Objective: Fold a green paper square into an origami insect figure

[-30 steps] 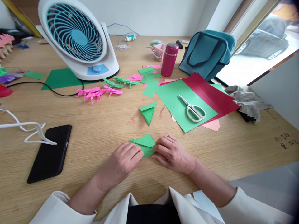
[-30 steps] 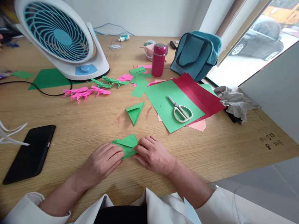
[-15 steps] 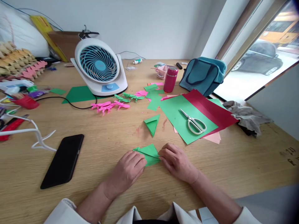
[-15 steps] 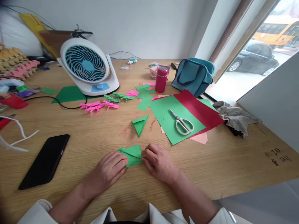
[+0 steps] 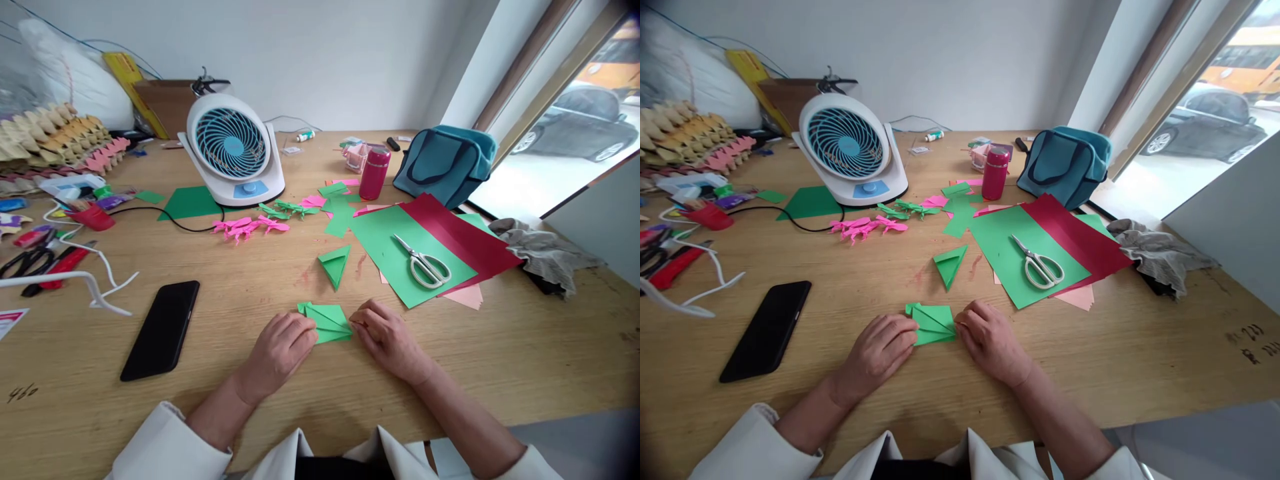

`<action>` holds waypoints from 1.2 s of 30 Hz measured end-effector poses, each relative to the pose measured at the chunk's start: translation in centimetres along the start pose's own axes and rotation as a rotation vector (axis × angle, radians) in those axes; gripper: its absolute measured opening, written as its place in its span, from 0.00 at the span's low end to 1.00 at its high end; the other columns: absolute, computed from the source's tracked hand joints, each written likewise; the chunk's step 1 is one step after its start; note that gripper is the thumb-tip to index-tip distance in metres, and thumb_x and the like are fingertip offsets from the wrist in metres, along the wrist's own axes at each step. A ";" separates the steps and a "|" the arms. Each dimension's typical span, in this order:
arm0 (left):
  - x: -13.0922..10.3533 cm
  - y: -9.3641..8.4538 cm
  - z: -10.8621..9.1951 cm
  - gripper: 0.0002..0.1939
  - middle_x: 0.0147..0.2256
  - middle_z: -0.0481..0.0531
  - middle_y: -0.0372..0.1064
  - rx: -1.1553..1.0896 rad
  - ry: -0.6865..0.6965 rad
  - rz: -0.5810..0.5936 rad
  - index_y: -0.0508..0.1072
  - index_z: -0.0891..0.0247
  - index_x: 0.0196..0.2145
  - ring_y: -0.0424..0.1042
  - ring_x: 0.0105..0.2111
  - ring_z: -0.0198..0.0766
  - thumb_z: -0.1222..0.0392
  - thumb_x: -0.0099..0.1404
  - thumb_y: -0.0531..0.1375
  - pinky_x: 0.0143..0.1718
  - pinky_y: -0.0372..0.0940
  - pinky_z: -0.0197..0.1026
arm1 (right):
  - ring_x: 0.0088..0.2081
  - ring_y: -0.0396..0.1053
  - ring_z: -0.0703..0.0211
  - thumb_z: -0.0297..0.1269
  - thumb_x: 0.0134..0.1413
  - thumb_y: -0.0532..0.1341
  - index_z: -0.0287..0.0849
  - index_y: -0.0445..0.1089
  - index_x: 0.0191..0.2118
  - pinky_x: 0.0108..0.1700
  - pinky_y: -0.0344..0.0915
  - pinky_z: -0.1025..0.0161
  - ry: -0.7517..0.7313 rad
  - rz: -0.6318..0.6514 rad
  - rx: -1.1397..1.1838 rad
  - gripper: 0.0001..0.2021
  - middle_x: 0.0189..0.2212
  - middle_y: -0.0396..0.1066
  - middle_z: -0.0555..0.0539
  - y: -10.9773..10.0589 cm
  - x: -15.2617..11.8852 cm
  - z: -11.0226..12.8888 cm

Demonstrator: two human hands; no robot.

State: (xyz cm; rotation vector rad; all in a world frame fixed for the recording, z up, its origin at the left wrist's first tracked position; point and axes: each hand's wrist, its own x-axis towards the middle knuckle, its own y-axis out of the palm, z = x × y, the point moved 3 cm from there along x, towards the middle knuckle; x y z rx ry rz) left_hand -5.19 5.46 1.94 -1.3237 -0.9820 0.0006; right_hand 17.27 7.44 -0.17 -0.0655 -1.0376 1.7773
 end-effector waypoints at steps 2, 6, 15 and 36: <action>0.0 -0.5 0.0 0.06 0.38 0.54 0.74 0.009 0.007 -0.047 0.70 0.63 0.38 0.70 0.39 0.40 0.71 0.70 0.56 0.41 0.65 0.43 | 0.37 0.68 0.56 0.30 0.67 0.55 0.44 0.68 0.42 0.40 0.65 0.59 0.022 -0.022 0.015 0.06 0.36 0.69 0.44 -0.1 0.0 -0.1; 0.0 -1.2 0.0 0.09 0.34 0.52 0.72 0.002 0.034 -0.106 0.70 0.62 0.38 0.67 0.36 0.38 0.74 0.68 0.57 0.39 0.63 0.43 | 0.37 0.69 0.58 0.33 0.68 0.54 0.44 0.68 0.43 0.39 0.65 0.60 0.110 -0.041 0.074 0.05 0.36 0.72 0.45 -0.1 0.1 -0.3; -0.1 -1.5 -0.3 0.09 0.31 0.49 0.71 -0.002 0.084 -0.196 0.70 0.60 0.36 0.67 0.33 0.37 0.74 0.66 0.57 0.39 0.61 0.44 | 0.33 0.70 0.61 0.44 0.69 0.55 0.45 0.64 0.52 0.36 0.65 0.63 0.380 0.027 0.375 0.12 0.39 0.77 0.48 0.5 0.4 -0.5; 0.0 0.8 2.0 0.08 0.37 0.50 0.70 -0.188 -0.304 -0.067 0.67 0.61 0.41 0.70 0.39 0.38 0.72 0.69 0.55 0.43 0.65 0.41 | 0.31 0.65 0.62 0.54 0.54 0.68 0.46 0.69 0.41 0.31 0.66 0.64 0.512 -0.146 0.912 0.19 0.31 0.67 0.51 1.6 1.0 -2.0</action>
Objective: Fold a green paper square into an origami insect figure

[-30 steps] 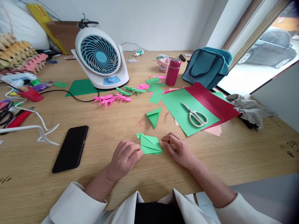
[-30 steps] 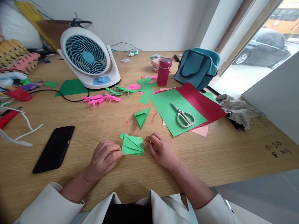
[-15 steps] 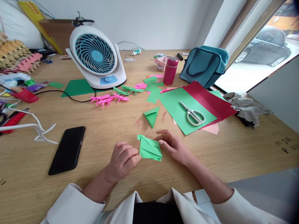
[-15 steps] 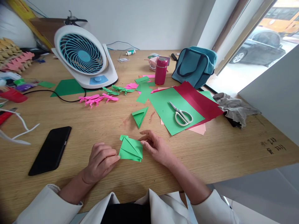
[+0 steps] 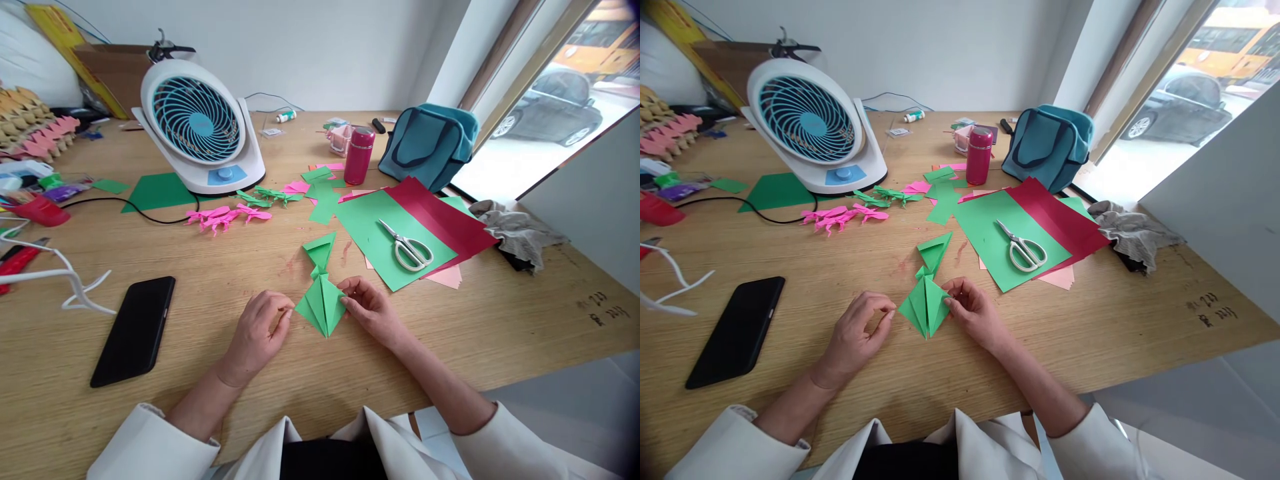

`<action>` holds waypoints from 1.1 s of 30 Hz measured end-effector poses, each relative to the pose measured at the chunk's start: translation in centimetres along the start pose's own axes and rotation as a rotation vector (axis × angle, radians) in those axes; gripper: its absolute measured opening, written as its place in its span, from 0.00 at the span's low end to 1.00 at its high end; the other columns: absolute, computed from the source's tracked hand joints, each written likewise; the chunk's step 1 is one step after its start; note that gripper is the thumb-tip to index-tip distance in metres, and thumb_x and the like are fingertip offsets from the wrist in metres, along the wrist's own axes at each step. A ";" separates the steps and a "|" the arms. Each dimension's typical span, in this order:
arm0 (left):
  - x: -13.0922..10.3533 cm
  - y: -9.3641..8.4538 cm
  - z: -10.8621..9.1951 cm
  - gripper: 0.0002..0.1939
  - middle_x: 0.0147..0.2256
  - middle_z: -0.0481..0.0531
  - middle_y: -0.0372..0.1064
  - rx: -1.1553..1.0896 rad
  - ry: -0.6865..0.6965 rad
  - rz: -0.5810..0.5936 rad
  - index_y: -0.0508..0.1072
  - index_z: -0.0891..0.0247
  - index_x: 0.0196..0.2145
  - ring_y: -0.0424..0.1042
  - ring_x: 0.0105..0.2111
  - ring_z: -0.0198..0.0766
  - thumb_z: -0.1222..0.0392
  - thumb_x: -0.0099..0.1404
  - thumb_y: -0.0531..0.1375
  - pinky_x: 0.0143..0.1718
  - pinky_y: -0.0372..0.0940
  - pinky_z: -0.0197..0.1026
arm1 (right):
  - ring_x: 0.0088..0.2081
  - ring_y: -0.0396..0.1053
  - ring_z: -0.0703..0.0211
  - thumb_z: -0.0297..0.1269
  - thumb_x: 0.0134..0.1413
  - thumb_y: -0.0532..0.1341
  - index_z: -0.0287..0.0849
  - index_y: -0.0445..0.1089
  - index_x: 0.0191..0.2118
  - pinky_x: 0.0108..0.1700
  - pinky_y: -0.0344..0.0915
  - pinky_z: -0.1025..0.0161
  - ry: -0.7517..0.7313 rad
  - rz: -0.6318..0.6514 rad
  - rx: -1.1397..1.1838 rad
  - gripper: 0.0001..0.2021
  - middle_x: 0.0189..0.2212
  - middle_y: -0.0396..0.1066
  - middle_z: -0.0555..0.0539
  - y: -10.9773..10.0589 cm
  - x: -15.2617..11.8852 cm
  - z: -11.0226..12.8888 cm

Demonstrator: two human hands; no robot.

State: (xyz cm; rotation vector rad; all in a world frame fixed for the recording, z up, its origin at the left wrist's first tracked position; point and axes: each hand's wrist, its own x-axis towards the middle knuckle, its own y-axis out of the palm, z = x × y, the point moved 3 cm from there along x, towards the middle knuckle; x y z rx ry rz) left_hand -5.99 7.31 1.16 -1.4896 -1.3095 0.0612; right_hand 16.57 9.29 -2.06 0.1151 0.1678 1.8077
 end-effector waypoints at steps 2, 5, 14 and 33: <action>0.0 0.0 0.2 0.09 0.37 0.50 0.69 -0.086 -0.056 -0.001 0.68 0.61 0.42 0.70 0.40 0.38 0.72 0.69 0.54 0.44 0.66 0.40 | 0.31 0.66 0.62 0.54 0.53 0.68 0.46 0.69 0.41 0.31 0.68 0.64 0.001 -0.017 -0.007 0.19 0.32 0.68 0.50 -0.1 0.0 0.0; 0.1 0.0 0.2 0.08 0.39 0.51 0.69 -0.164 -0.091 0.021 0.68 0.61 0.45 0.69 0.40 0.36 0.70 0.70 0.54 0.44 0.66 0.39 | 0.31 0.66 0.63 0.52 0.55 0.67 0.45 0.69 0.41 0.32 0.68 0.64 -0.011 -0.004 -0.011 0.17 0.32 0.68 0.50 0.0 0.0 0.0; -0.7 1.2 0.3 0.28 0.54 0.60 0.65 -0.181 -0.097 0.098 0.60 0.59 0.59 0.66 0.56 0.49 0.60 0.64 0.65 0.54 0.69 0.52 | 0.30 0.67 0.63 0.51 0.58 0.66 0.45 0.68 0.43 0.32 0.68 0.64 -0.019 0.047 0.012 0.16 0.32 0.68 0.51 0.0 0.0 -0.4; -0.6 0.9 -0.7 0.34 0.62 0.64 0.59 -0.356 -0.095 0.190 0.53 0.58 0.68 0.63 0.61 0.52 0.60 0.68 0.59 0.56 0.69 0.52 | 0.30 0.69 0.64 0.51 0.59 0.65 0.45 0.68 0.42 0.35 0.71 0.63 -0.066 0.066 0.022 0.15 0.34 0.67 0.50 0.5 -0.1 -0.5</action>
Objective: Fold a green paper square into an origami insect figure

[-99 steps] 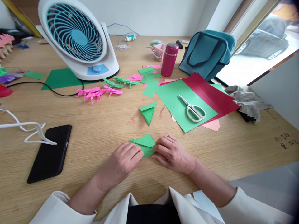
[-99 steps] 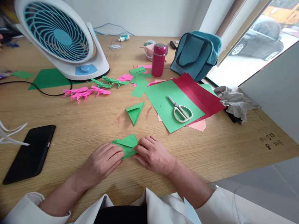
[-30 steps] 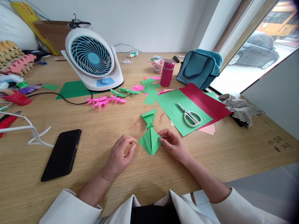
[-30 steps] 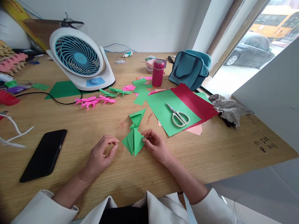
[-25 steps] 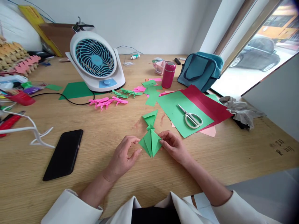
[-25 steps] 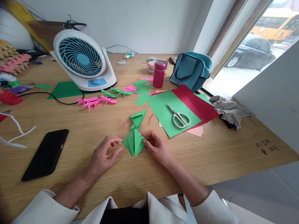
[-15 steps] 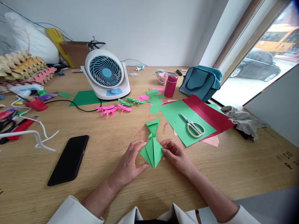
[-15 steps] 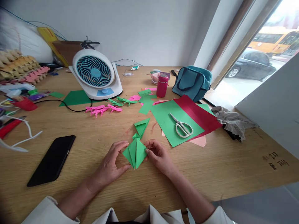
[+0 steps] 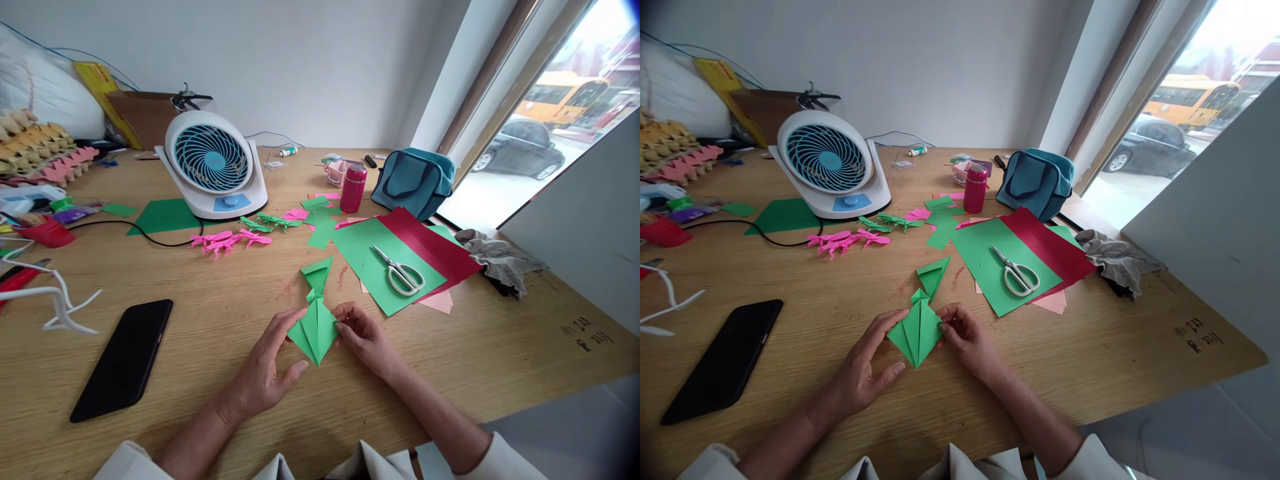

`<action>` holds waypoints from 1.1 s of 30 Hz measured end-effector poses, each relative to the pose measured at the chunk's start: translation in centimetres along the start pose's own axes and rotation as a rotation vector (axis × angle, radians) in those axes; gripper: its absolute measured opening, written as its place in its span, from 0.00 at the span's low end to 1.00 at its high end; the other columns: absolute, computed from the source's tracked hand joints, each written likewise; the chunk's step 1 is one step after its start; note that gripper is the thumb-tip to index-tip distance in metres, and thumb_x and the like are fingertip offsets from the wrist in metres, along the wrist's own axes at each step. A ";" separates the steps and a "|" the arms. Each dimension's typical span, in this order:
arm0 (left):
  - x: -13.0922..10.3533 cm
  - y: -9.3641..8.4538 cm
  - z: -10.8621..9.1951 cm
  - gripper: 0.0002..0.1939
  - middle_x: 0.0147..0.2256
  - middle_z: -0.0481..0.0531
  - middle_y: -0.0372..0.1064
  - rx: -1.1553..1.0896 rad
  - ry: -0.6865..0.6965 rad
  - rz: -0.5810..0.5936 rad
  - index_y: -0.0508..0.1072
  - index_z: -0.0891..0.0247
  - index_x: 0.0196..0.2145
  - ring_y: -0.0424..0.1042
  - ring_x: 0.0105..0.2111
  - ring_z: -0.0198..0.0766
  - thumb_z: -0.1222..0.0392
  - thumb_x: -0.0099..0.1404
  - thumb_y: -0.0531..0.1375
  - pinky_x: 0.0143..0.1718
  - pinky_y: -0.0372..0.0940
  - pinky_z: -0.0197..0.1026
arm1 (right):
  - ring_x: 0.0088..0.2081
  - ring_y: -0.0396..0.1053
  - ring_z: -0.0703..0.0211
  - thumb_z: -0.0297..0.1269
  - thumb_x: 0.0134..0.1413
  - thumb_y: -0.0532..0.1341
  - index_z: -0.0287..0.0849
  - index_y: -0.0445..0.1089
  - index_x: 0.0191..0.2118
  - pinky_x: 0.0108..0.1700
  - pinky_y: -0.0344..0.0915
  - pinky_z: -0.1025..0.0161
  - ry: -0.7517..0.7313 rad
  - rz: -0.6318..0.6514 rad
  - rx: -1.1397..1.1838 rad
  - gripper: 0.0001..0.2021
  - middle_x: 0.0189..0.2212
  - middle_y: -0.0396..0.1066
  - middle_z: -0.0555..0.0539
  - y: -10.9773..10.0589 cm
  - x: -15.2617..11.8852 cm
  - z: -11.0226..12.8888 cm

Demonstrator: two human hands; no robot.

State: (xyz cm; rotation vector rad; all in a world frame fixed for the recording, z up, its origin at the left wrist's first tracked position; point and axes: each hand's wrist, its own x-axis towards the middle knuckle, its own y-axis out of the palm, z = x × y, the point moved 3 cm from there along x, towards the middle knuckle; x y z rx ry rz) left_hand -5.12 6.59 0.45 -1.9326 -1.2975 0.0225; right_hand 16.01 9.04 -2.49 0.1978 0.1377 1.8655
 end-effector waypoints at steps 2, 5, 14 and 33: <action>0.0 0.2 0.1 0.37 0.64 0.65 0.58 0.016 -0.010 0.005 0.51 0.58 0.70 0.62 0.63 0.54 0.59 0.68 0.60 0.56 0.70 0.54 | 0.29 0.69 0.64 0.51 0.59 0.66 0.45 0.67 0.42 0.34 0.70 0.63 0.004 -0.008 0.009 0.16 0.34 0.67 0.51 0.1 0.0 0.0; 0.0 0.4 0.6 0.43 0.64 0.66 0.58 0.071 -0.050 -0.018 0.48 0.56 0.71 0.62 0.63 0.56 0.57 0.65 0.64 0.57 0.68 0.57 | 0.29 0.70 0.64 0.51 0.58 0.66 0.45 0.67 0.42 0.35 0.71 0.63 0.027 0.012 0.012 0.16 0.35 0.67 0.51 0.5 -0.2 0.1; -0.1 1.0 0.9 0.60 0.67 0.68 0.49 0.105 -0.100 0.051 0.36 0.54 0.73 0.54 0.67 0.61 0.51 0.57 0.71 0.64 0.60 0.64 | 0.32 0.71 0.64 0.49 0.60 0.65 0.47 0.67 0.44 0.38 0.72 0.63 -0.002 0.060 -0.012 0.14 0.37 0.68 0.50 0.8 -0.8 0.2; -0.7 2.0 1.8 0.30 0.59 0.68 0.67 0.164 -0.104 -0.096 0.61 0.68 0.62 0.67 0.60 0.54 0.57 0.65 0.60 0.60 0.66 0.56 | 0.28 0.72 0.68 0.42 0.67 0.60 0.46 0.68 0.45 0.33 0.68 0.66 -0.042 0.136 -0.151 0.07 0.37 0.70 0.51 0.9 -1.3 0.1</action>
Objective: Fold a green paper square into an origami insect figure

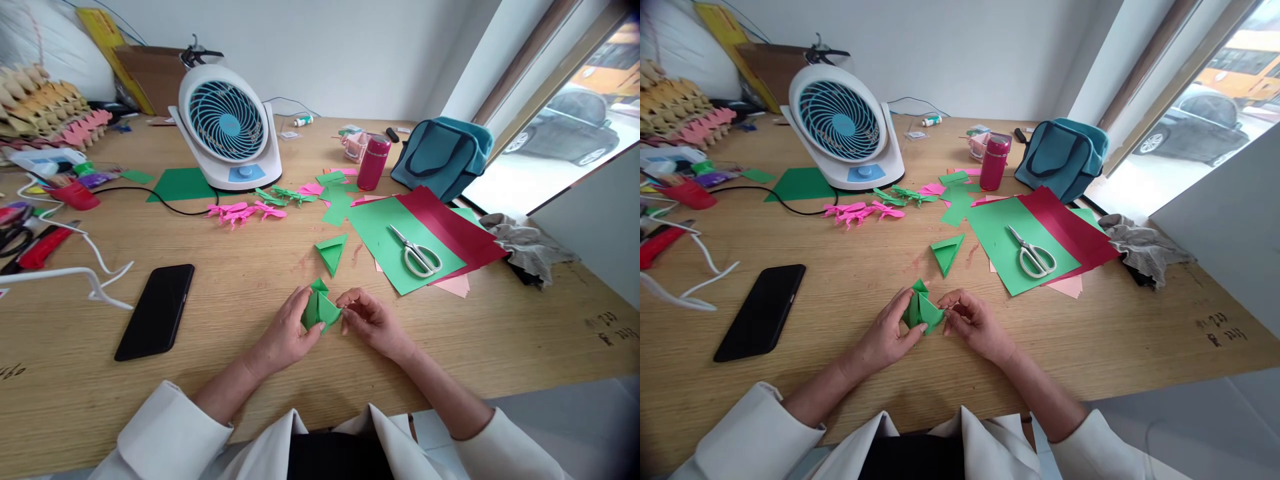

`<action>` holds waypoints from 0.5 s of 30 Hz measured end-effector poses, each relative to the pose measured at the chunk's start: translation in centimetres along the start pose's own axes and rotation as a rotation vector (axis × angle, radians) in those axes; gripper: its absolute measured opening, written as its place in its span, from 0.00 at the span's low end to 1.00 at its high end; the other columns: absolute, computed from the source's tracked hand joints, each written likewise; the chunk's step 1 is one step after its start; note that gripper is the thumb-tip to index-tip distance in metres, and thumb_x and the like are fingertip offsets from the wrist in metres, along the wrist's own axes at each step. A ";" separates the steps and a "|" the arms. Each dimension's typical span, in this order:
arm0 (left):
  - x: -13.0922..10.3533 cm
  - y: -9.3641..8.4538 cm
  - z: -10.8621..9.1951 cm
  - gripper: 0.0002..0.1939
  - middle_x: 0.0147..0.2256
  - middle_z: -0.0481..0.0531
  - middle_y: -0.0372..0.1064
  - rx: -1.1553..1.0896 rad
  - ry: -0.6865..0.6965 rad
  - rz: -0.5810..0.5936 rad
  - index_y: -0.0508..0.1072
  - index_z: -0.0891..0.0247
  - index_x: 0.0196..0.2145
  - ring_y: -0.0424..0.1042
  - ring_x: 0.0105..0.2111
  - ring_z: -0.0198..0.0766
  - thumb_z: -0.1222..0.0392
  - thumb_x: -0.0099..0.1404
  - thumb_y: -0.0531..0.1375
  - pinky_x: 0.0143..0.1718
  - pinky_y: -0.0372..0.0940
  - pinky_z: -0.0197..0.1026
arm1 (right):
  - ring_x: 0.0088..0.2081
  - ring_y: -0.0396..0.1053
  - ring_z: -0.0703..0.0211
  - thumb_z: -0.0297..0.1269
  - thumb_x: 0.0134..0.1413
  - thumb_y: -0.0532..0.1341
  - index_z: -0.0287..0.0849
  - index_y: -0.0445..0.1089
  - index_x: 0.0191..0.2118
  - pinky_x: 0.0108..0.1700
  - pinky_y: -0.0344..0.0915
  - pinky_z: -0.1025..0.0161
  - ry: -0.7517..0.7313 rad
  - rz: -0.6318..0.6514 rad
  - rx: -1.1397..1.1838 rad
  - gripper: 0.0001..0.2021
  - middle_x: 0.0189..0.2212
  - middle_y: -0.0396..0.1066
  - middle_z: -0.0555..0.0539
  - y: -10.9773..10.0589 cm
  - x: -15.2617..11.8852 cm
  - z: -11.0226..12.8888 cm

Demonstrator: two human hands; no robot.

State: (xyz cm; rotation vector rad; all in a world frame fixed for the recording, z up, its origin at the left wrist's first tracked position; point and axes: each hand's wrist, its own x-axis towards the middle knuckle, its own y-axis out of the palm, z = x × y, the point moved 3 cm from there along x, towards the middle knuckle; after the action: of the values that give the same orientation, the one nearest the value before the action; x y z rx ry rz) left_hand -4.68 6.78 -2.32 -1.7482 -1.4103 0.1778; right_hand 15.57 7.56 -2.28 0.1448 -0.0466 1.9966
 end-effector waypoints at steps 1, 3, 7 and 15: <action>0.1 -0.1 -0.1 0.29 0.58 0.69 0.67 -0.009 -0.014 0.002 0.62 0.69 0.61 0.67 0.60 0.54 0.57 0.65 0.59 0.61 0.65 0.55 | 0.28 0.72 0.67 0.42 0.66 0.60 0.45 0.68 0.45 0.33 0.68 0.66 0.000 -0.010 0.001 0.07 0.36 0.70 0.51 0.0 0.0 0.0; 0.5 -0.6 -0.4 0.25 0.57 0.68 0.68 -0.050 -0.035 0.006 0.65 0.70 0.60 0.67 0.59 0.53 0.59 0.67 0.56 0.60 0.65 0.54 | 0.27 0.71 0.66 0.44 0.66 0.61 0.45 0.68 0.44 0.33 0.67 0.65 -0.004 -0.042 -0.003 0.09 0.32 0.69 0.52 -0.1 0.2 0.0; 1.5 -1.9 -1.0 0.18 0.49 0.62 0.74 -0.218 -0.122 0.003 0.72 0.68 0.53 0.73 0.51 0.46 0.61 0.70 0.50 0.54 0.68 0.45 | 0.25 0.69 0.66 0.49 0.63 0.62 0.45 0.67 0.43 0.30 0.67 0.65 0.018 -0.137 0.001 0.13 0.29 0.67 0.53 -0.7 0.6 0.0; 1.6 -1.6 -0.3 0.18 0.29 0.50 0.68 -0.588 -0.434 0.105 0.75 0.66 0.32 0.67 0.27 0.35 0.47 0.67 0.56 0.27 0.71 0.35 | 0.35 0.71 0.59 0.50 0.63 0.60 0.45 0.66 0.51 0.40 0.69 0.58 0.039 -0.117 -0.388 0.17 0.43 0.70 0.45 -0.3 1.9 2.5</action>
State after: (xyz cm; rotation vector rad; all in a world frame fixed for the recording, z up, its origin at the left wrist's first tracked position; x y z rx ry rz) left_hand -5.14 7.98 -0.46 -2.3713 -1.8068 0.2238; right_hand 15.25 9.10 0.42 -0.1379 -0.3891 1.8365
